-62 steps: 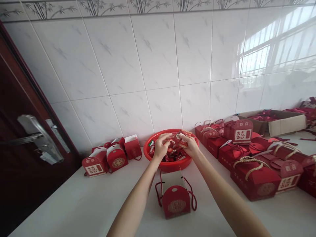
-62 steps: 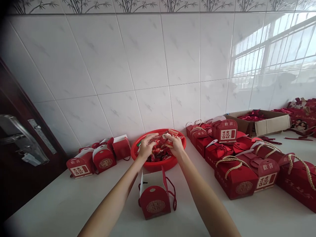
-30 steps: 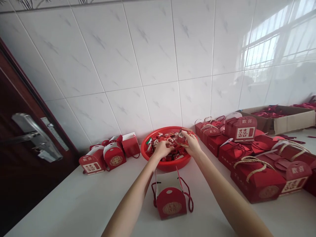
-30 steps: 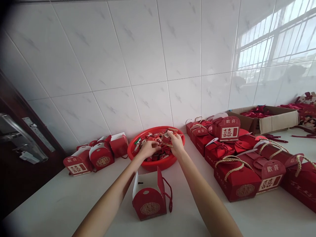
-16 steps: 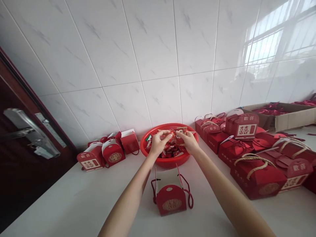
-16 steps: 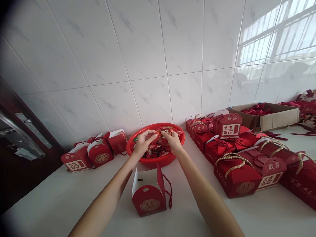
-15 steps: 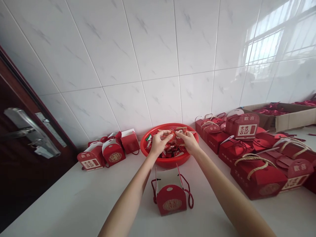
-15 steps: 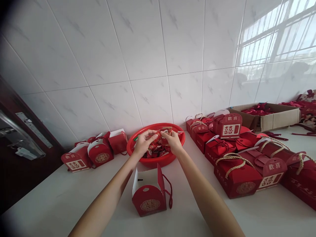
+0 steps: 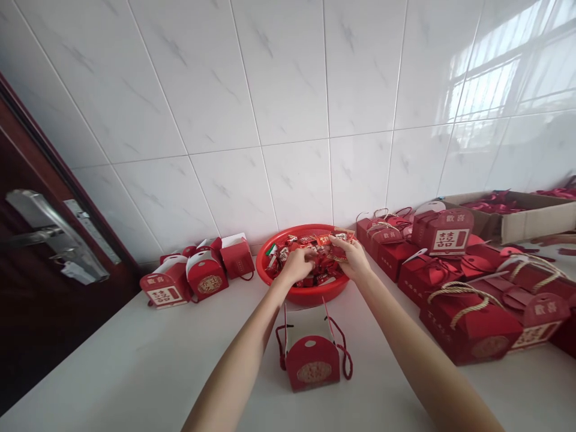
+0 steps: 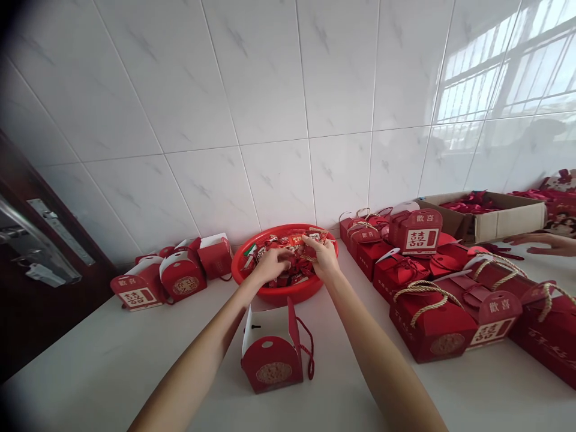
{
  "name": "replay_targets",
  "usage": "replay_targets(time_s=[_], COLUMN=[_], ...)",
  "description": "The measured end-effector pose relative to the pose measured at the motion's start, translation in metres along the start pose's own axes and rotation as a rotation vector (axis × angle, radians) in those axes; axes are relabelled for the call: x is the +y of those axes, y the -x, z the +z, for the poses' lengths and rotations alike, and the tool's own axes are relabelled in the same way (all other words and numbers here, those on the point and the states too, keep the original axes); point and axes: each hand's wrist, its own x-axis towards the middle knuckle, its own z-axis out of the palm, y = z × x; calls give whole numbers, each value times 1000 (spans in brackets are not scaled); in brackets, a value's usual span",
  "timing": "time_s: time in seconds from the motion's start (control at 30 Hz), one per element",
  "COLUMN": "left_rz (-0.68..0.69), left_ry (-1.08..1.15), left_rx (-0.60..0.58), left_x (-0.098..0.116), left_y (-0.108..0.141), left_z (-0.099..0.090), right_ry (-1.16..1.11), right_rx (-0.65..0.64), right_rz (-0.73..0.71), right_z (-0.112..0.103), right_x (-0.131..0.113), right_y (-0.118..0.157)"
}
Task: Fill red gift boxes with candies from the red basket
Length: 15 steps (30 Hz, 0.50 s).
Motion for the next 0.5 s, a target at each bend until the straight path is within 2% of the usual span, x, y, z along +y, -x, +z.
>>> replay_targets(time_s=[0.17,0.5], left_rz=[20,115], left_ry=[64,137], left_rx=[112,240], left_x=[-3,6], left_y=[-3,3], left_z=[-4,-7], right_ry=[-20,61], right_rx=[-12,-97], right_rz=[6,45], right_z=[1,1], right_x=[0,1], right_y=[1,5])
